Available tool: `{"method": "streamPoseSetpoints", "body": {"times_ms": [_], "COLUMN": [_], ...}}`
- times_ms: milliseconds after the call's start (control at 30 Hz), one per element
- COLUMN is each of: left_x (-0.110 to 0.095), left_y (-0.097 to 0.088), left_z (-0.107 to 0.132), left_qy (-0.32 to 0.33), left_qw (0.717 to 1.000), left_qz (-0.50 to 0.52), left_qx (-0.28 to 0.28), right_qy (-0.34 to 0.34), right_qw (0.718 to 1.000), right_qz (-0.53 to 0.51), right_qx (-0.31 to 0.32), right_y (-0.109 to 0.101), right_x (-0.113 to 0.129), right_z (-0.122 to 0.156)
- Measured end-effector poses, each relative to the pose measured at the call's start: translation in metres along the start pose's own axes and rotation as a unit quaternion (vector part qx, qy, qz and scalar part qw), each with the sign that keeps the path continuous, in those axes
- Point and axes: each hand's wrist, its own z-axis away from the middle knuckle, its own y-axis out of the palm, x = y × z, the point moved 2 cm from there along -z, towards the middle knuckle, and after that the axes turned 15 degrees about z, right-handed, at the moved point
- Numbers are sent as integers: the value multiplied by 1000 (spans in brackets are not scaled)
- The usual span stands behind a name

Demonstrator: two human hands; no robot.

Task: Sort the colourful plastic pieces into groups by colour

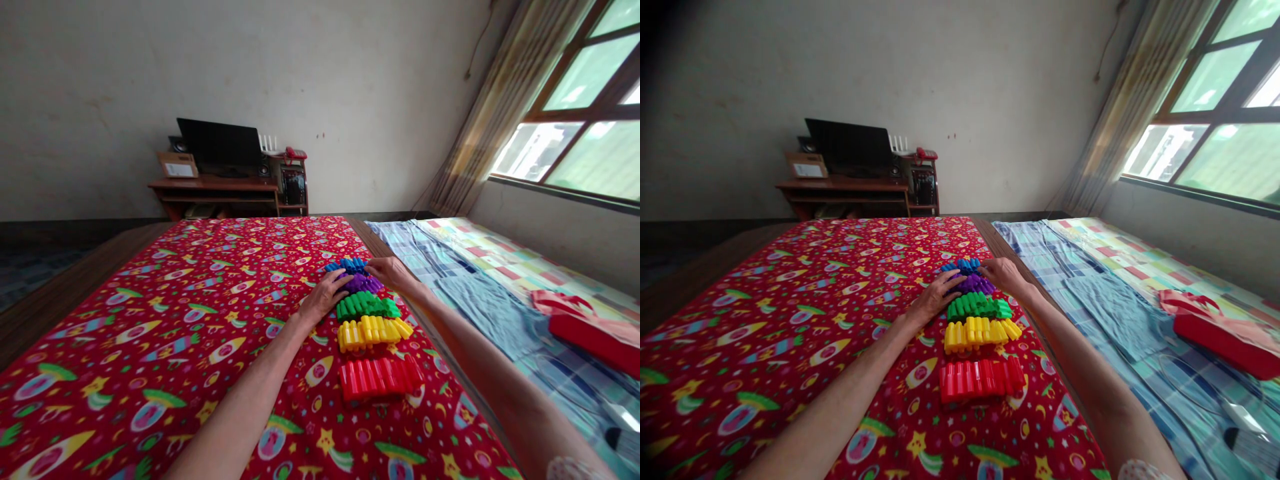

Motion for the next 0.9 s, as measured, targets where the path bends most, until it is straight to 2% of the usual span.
{"method": "streamPoseSetpoints", "body": {"times_ms": [167, 300, 467, 600, 767, 900], "left_x": [-2, -8, -14, -10, -3, -1], "left_y": [-1, -4, -9, -14, -17, -19], "left_z": [0, 0, 1, 1, 3, 6], "left_qy": [3, 7, 9, 1, -9, -11], "left_qw": [1000, 1000, 1000, 998, 996, 995], "left_qz": [-9, -14, -17, -5, -2, -4], "left_qx": [2, 0, -19, -58, -93, -103], "right_qy": [65, 85, 113, 49, -87, -114], "right_qw": [996, 994, 992, 996, 991, 989], "right_qz": [43, 37, 33, 7, -46, -53], "right_qx": [49, 63, 40, 72, 94, 76], "right_y": [8, 11, 16, 25, 34, 38], "right_x": [8, 12, -9, -30, -32, -32], "right_z": [-6, -5, -3, 3, 8, 6]}}
